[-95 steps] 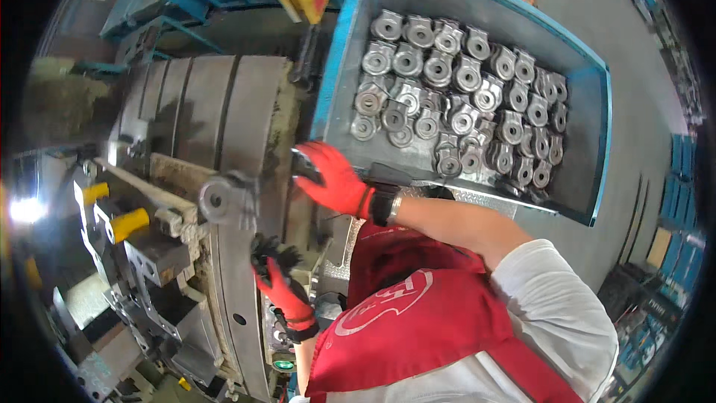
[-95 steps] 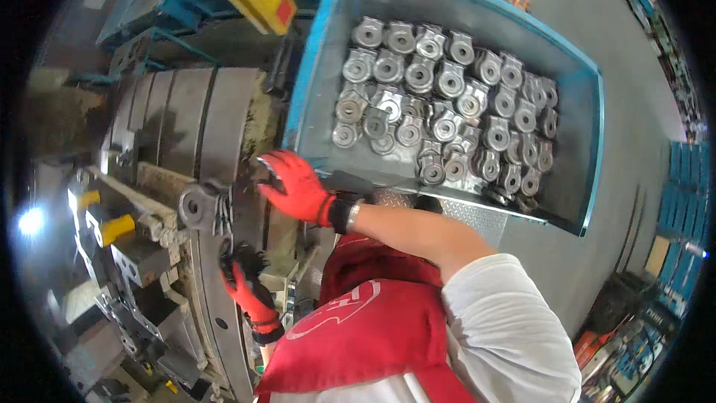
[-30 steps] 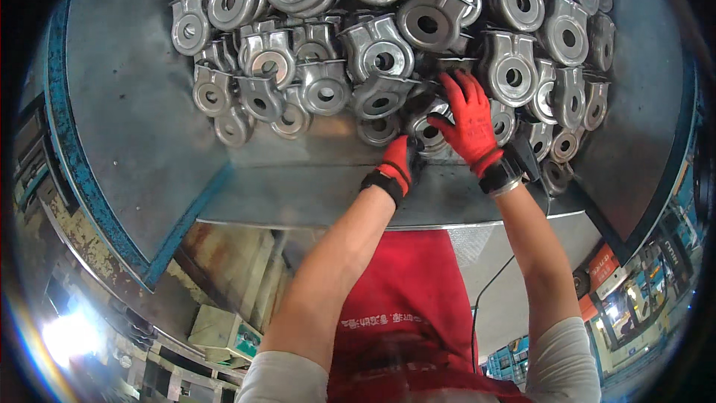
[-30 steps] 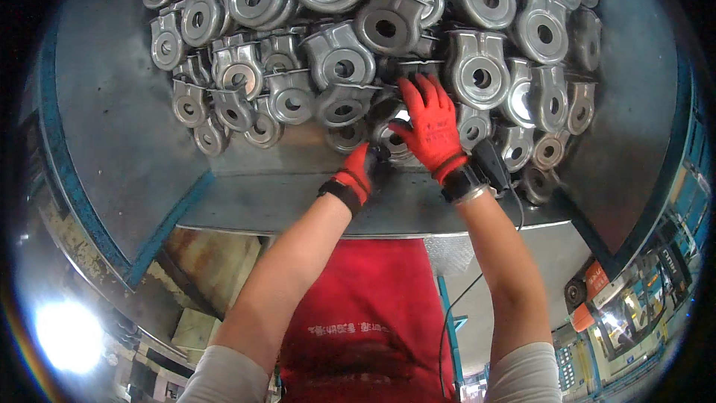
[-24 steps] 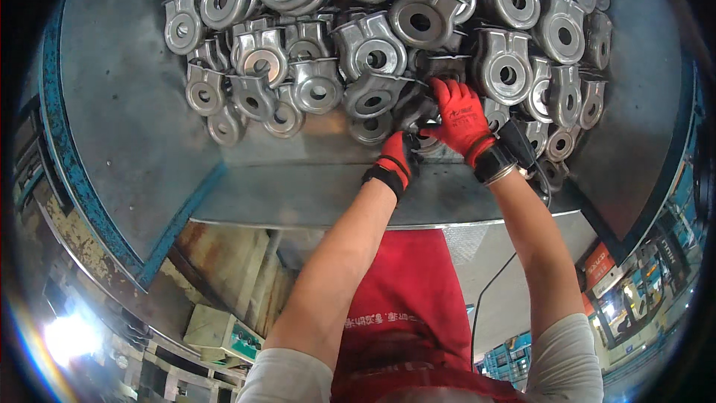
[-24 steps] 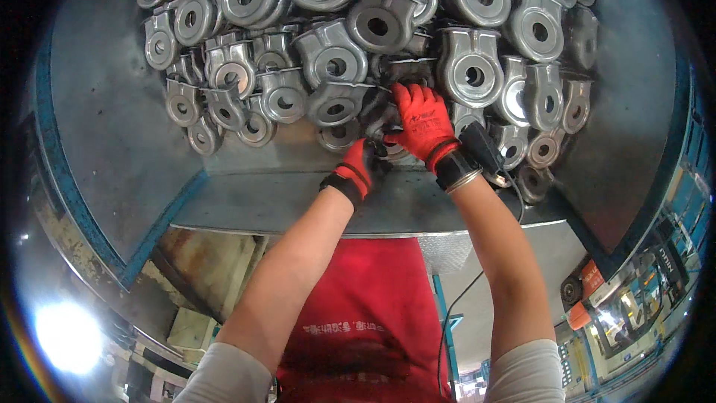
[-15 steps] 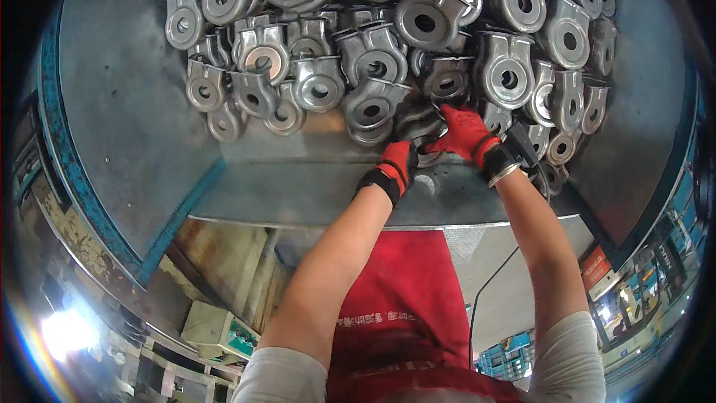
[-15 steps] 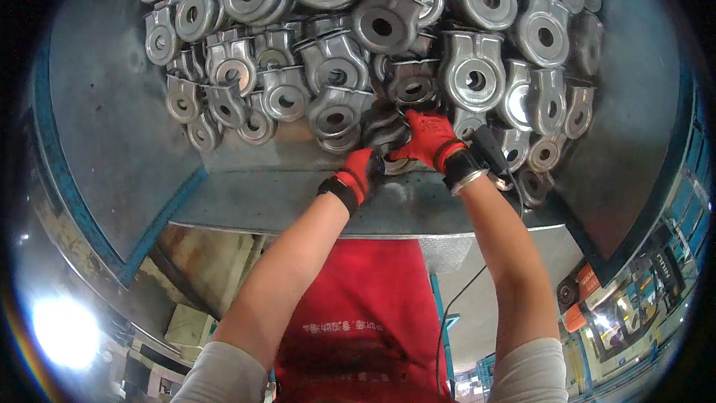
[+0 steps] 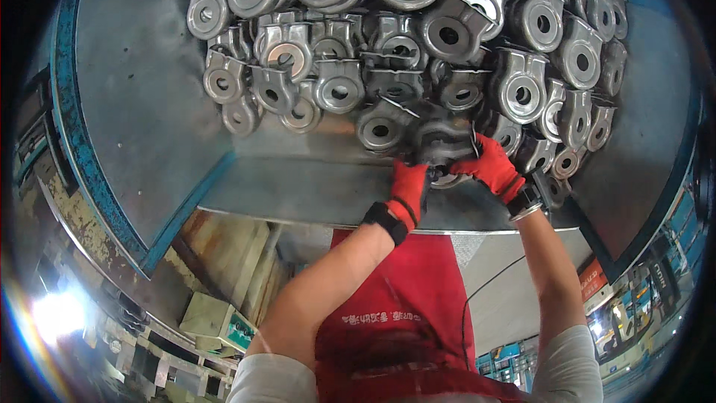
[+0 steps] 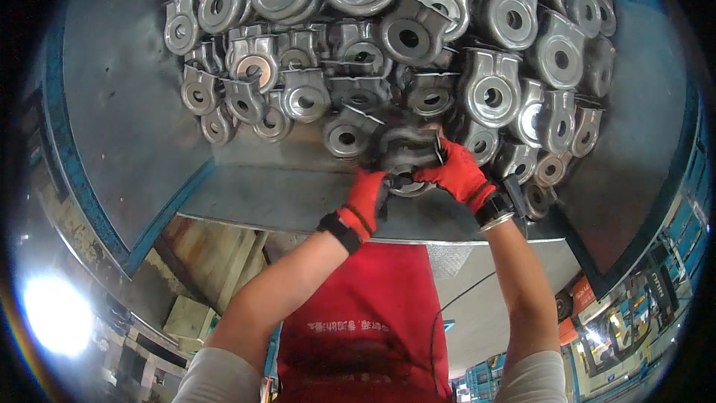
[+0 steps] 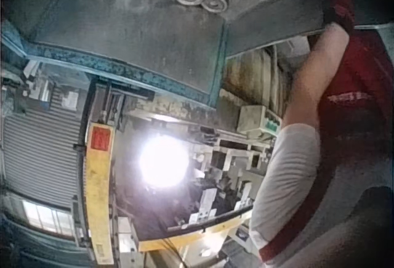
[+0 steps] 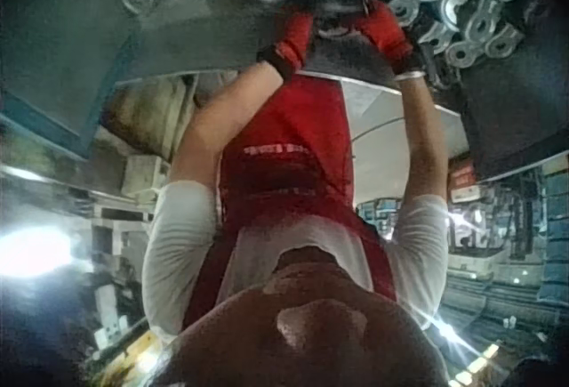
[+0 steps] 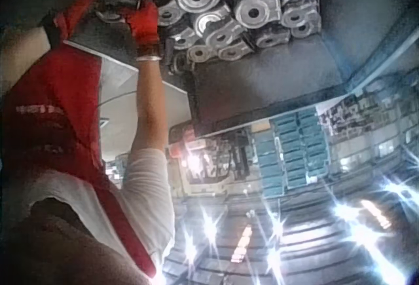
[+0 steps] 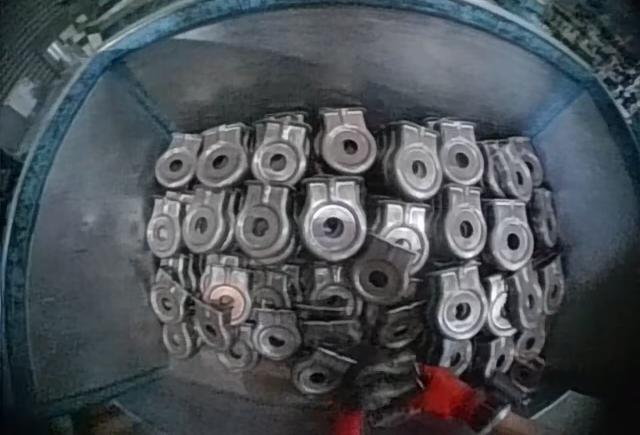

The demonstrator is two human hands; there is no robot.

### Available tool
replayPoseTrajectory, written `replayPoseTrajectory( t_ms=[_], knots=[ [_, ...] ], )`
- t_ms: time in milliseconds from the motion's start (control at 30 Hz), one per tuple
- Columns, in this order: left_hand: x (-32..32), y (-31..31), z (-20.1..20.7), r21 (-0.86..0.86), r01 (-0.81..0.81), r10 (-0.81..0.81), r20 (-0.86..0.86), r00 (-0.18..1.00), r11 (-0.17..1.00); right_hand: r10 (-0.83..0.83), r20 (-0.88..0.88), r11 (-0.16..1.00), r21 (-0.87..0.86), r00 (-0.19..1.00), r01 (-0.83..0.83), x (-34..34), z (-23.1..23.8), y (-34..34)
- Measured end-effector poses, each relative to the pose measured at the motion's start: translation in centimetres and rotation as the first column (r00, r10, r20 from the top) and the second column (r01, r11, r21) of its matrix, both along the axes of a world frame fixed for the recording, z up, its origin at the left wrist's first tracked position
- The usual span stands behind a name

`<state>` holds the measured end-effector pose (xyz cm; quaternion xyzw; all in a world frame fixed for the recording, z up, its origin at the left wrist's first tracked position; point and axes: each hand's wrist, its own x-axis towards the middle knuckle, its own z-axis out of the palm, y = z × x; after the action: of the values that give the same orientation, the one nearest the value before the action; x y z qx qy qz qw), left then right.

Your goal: Operating a metal stamping press by loading blanks, triggering the press with dual safety buttons, and unloading formed parts into a bin.

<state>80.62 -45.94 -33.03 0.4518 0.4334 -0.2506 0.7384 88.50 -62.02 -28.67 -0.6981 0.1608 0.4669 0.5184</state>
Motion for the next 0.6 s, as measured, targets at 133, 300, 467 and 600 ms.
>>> replayPoseTrajectory(
  t_ms=[133,300,467,600],
  knots=[
    [0.8,4.0,5.0,0.010,-0.145,0.145,-0.122,0.982,0.989,0.134,0.036,0.988,0.075,0.990,-0.136,1.1,1.4,1.6],
    [0.3,8.7,1.9,-0.054,-0.465,0.431,-0.294,0.853,0.884,0.403,0.474,0.913,-0.151,0.783,-0.379,1.6,-1.3,6.4],
    [1.8,9.0,-2.2,-0.275,0.009,-0.026,-0.059,0.998,0.961,0.456,0.519,0.889,-0.238,0.722,-0.391,2.8,-3.6,9.8],
    [1.8,6.5,-3.4,-0.046,-0.119,0.119,0.010,0.993,0.992,0.441,0.399,0.897,-0.176,0.804,-0.405,2.9,-3.8,9.1]
  ],
)
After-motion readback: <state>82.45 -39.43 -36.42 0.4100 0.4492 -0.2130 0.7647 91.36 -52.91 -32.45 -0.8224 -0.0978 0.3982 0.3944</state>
